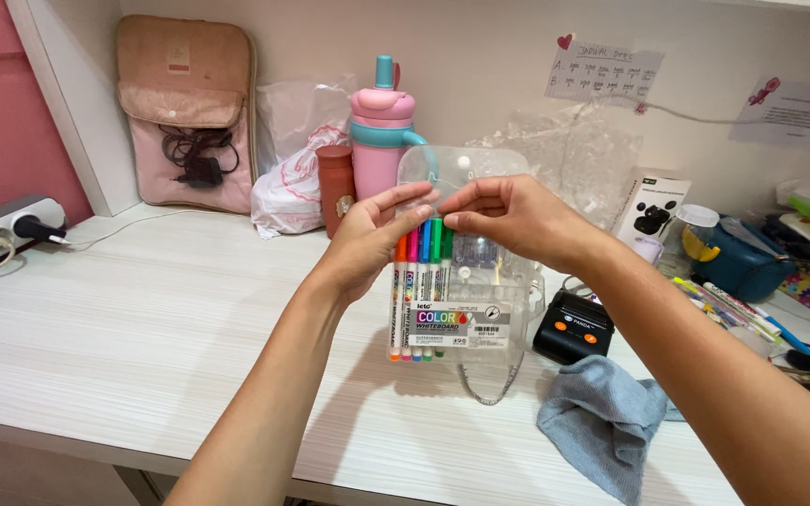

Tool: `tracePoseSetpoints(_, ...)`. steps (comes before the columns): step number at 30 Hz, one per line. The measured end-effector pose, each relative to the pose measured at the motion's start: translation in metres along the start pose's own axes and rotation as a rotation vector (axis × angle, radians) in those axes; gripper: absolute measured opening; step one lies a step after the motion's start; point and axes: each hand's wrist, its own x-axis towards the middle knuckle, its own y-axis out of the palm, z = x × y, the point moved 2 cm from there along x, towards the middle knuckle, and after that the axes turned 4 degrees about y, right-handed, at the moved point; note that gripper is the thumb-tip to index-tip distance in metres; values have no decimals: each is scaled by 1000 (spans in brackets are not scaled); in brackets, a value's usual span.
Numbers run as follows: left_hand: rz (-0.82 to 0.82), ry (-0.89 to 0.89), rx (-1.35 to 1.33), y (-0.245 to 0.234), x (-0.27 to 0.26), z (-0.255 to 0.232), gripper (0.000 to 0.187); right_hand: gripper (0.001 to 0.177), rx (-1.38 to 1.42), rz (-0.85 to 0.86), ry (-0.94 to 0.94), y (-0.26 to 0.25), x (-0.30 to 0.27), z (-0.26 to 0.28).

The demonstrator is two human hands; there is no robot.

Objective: The person organizes various items on a desk, puts things into drawers, and packs markers into a case.

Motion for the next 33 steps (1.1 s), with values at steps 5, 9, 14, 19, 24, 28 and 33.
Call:
tracePoseSetpoints(5, -30, 20, -14, 0, 7, 6, 50, 19, -64, -3, -47, -2, 4, -9)
tracePoseSetpoints(9, -57, 12, -45, 2, 14, 21, 47, 22, -194, -93, -59, -8, 1, -15)
tracePoseSetpoints(14, -135, 78, 38, -5, 35, 40, 45, 26, -325, -245, -235, -60, -1, -44)
tracePoseSetpoints(19, -182, 132, 194, 5, 69, 66, 44, 24, -402, -547, 99, -120, 7, -133)
tracePoseSetpoints(24, -231, 62, 208, 12, 112, 110, 40, 23, -571, -442, 456, -134, 19, -250)
tracePoseSetpoints(28, -202, 91, 145, 16, 149, 147, 38, 21, -620, -412, 315, -139, 42, -325)
tracePoseSetpoints(33, -246, 41, 228, 22, 168, 158, 37, 28, -690, -397, 375, -136, 64, -359)
